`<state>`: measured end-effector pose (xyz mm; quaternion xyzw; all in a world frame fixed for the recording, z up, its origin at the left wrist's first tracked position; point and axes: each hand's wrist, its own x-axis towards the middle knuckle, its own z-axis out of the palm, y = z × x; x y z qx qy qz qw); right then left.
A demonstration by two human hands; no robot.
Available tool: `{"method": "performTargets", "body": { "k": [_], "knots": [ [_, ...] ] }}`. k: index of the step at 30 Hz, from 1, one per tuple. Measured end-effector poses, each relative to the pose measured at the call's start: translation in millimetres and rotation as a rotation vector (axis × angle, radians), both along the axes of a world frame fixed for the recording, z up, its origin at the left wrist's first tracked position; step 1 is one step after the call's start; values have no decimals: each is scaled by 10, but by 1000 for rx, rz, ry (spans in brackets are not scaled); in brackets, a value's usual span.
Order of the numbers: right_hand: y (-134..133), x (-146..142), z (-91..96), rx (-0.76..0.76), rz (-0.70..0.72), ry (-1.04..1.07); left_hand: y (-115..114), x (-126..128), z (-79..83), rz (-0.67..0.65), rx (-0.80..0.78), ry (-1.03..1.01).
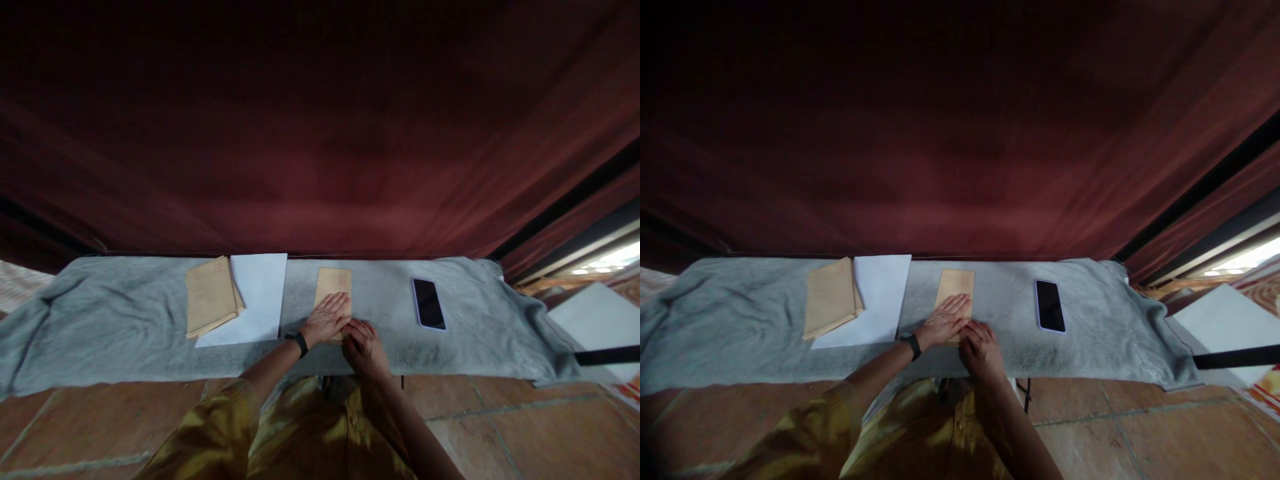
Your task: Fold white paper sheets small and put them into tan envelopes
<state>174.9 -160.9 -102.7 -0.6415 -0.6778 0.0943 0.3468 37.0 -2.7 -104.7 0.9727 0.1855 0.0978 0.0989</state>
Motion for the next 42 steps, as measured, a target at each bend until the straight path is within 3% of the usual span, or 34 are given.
{"method": "performTargets", "body": {
  "k": [5,10,16,20,25,35,38,42],
  "knots": [
    [86,120,-152,45,-58,93,-274,-285,55,-17,-1,-20],
    [529,186,-135,-21,-35,-80,-522,-596,62,9,-6,-55],
    [1123,182,-74,-198,-126,-352,-552,-677,19,82,-64,-170],
    [1303,209,-93,-171,-193,-391,-521,-659,19,102,-105,-231],
    [1239,221,-141,-40,-133,-339,-527,-651,52,113,-134,-293],
    [350,231,-166,-72,221,-342,-576,-666,71,120,-67,-280],
    [414,327,-176,-82,212,-328,-572,-668,56,118,-55,-266],
    [778,417,-216,-49,30,-327,-552,-671,0,120,-48,-280]
  ]
}}
